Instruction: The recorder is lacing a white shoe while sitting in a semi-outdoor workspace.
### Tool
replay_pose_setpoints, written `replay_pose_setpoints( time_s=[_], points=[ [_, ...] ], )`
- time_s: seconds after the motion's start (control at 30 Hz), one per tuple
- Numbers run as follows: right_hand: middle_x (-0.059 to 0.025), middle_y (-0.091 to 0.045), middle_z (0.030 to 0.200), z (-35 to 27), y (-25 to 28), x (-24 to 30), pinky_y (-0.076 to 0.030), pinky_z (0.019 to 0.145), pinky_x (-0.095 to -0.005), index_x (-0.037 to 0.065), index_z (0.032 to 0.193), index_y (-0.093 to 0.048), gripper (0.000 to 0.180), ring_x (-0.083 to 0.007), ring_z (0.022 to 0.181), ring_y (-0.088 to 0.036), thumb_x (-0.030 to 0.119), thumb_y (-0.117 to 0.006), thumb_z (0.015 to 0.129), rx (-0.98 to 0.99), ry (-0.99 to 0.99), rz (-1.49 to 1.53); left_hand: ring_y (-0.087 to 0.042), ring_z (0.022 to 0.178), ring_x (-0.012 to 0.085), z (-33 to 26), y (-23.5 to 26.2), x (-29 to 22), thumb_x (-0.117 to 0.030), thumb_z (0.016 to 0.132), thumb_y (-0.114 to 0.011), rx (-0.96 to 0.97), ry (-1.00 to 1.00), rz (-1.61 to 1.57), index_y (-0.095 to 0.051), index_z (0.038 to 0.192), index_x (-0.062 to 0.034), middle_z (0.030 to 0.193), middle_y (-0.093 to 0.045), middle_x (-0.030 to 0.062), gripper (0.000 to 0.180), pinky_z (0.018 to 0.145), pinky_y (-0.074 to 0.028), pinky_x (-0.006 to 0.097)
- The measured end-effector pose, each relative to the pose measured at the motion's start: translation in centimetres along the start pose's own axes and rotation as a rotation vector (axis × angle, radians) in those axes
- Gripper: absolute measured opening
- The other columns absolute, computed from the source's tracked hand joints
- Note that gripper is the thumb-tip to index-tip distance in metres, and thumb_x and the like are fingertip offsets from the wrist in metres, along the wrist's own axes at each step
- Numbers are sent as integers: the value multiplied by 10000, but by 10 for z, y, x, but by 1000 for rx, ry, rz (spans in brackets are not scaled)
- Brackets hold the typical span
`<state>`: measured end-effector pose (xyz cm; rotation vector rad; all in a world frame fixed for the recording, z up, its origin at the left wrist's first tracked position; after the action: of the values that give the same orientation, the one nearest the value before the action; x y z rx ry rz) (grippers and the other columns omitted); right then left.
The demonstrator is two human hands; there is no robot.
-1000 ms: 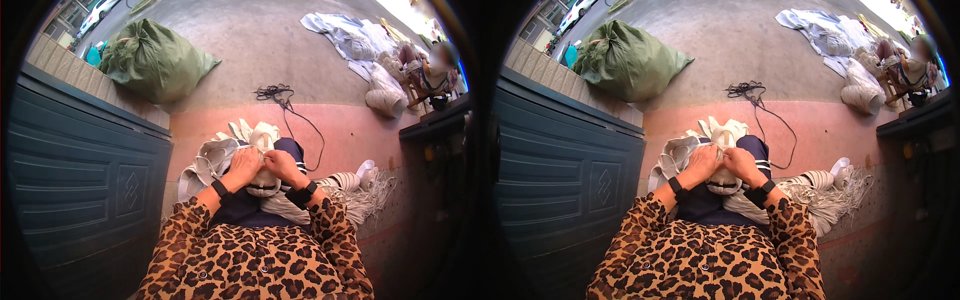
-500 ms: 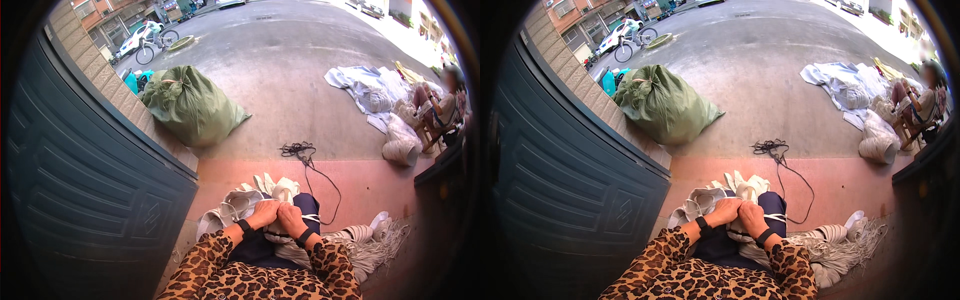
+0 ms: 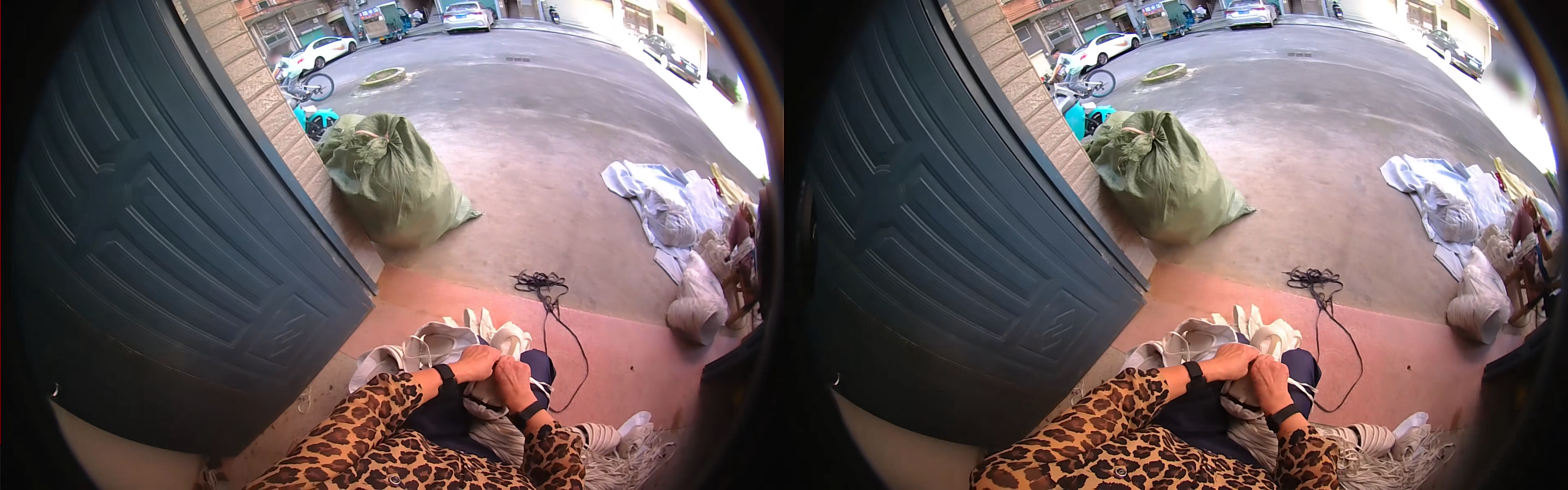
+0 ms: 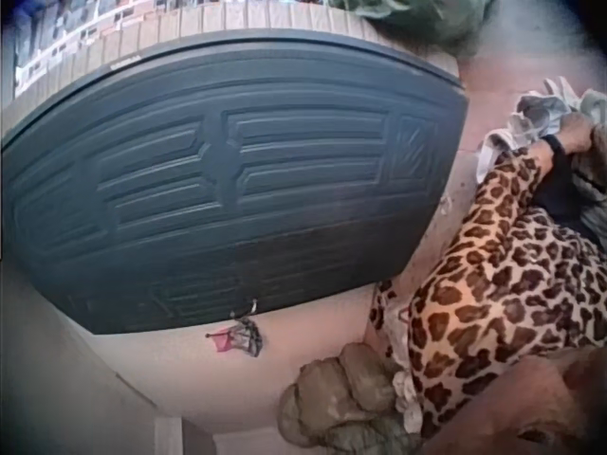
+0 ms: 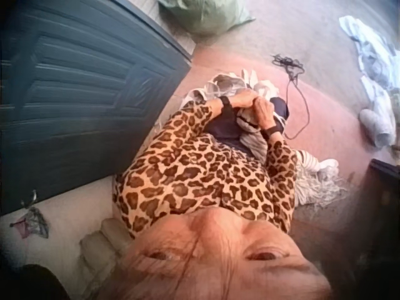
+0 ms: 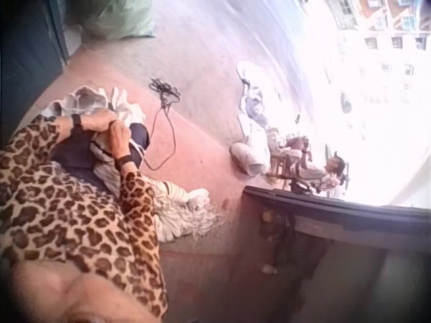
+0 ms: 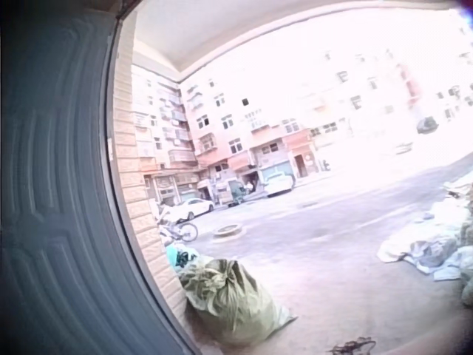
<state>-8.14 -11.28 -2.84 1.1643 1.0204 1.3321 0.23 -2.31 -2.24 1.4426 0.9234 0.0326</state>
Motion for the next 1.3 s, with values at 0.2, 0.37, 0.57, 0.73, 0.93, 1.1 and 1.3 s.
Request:
replay_pose_setpoints(
  time_s=[0.2,0.37,0.57,0.73,0.93,1.1,1.3],
  points=[
    [-180,-575,597,-4,26,-11,-449,487,-387,30,650,-575,147,-290,567,-600,128,-515,741,47,-26,317,-518,992,317,-22,5,-26,-112,716,-515,-235,-61,36,-593,817,-94,1017,-579,145,128,763,-431,406],
    [-40,-478,521,-56,66,-31,-355,452,-297,-3,612,-517,286,-109,478,-430,207,-551,803,450,-406,1103,-447,1034,295,-44,9,-44,-142,695,-539,-468,-489,295,-616,875,-101,1034,-545,95,200,868,-379,419],
    [59,-384,553,-93,63,-63,-206,351,-189,113,749,-489,249,-31,402,-277,308,-428,892,212,-1025,1877,-583,741,287,-20,23,-102,-100,748,-548,-47,-421,-94,-573,811,-74,715,-560,106,73,666,-439,370],
    [39,-378,578,-81,62,-60,-228,365,-186,120,852,-490,162,-48,410,-283,261,-433,907,105,-945,2051,-580,674,306,-56,40,-181,-72,805,-528,286,-873,-613,-553,885,-47,694,-558,155,88,615,-464,362],
    [68,-512,741,-51,60,-28,-361,573,-158,45,1000,-607,205,-20,635,-448,196,-525,886,-79,-734,2009,-449,602,32,-29,44,-78,-169,904,-484,-8,149,-922,-595,906,14,669,-513,-38,214,537,-376,189],
    [44,-555,828,-36,52,-6,-366,633,-174,27,1059,-595,261,-22,700,-443,220,-536,893,-76,-685,1939,-424,558,22,-41,35,-60,-174,892,-511,-59,186,-861,-590,831,-3,628,-505,-30,198,489,-342,191],
    [38,-560,841,-32,57,0,-377,651,-180,10,1086,-583,275,-28,716,-453,204,-531,897,-139,-661,1828,-420,513,23,-42,39,-59,-205,870,-553,-46,225,-835,-574,728,-6,576,-511,-28,245,461,-330,195]
  ],
)
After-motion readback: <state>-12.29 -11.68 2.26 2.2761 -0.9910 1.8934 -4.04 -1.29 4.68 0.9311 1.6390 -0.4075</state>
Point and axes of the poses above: each hand's wrist, its own z-axis towards the middle knuckle, its own y-axis out of the back of the hand, x = y × z, the point moved 2 cm from there along z, towards the middle knuckle
